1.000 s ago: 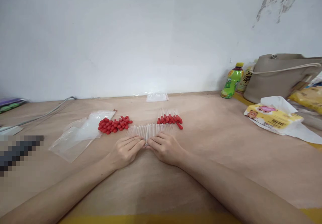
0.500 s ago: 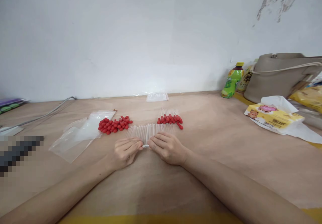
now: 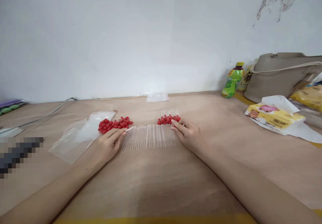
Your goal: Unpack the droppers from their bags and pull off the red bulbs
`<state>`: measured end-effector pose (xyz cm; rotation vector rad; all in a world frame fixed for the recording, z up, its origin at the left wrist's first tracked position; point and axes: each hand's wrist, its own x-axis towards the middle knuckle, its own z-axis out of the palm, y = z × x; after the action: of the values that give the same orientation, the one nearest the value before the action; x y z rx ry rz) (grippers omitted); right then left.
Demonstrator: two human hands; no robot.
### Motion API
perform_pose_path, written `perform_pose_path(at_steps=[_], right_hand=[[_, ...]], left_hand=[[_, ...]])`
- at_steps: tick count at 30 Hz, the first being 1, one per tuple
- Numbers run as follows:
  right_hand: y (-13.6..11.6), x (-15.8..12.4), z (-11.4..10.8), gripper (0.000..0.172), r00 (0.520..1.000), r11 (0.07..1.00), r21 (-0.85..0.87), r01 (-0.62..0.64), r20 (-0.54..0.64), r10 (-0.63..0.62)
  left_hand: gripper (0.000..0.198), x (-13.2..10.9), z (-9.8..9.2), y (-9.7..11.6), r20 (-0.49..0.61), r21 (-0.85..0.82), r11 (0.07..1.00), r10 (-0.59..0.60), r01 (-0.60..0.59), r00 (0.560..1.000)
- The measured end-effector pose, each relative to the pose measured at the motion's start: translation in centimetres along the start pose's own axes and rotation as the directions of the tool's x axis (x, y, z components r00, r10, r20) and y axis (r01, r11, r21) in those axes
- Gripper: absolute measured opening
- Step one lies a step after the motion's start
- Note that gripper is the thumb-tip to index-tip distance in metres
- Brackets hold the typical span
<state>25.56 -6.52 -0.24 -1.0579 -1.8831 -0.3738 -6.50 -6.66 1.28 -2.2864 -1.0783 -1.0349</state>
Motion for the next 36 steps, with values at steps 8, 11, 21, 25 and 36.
perform_pose_path(at_steps=[8,11,21,25,36], right_hand=[[1.7,0.0,0.2,0.016,0.917,0.927,0.078,-0.368,0.195,0.348],[1.8,-0.2,0.4,0.015,0.917,0.925,0.083,-0.371,0.186,0.352],[1.3,-0.1,1.4,0.012,0.965,0.978,-0.002,-0.210,0.163,0.207],[1.3,0.0,1.3,0.013,0.978,0.985,-0.117,-0.130,0.145,0.146],[2.1,1.0,1.4,0.026,0.937,0.927,-0.137,-0.348,-0.012,0.350]], left_hand=[[0.026,0.1,0.8,-0.5,0.054,-0.047,0.995,-0.081,0.083,0.995],[0.023,0.0,1.2,-0.4,0.045,-0.051,0.996,-0.070,0.072,0.997],[0.019,0.1,1.2,0.9,0.120,-0.106,0.991,-0.068,0.081,0.990],[0.023,0.0,1.1,1.3,0.158,-0.142,0.986,-0.066,0.088,0.985],[0.061,0.4,-2.3,-1.3,0.470,-0.227,0.968,0.202,-0.104,0.859]])
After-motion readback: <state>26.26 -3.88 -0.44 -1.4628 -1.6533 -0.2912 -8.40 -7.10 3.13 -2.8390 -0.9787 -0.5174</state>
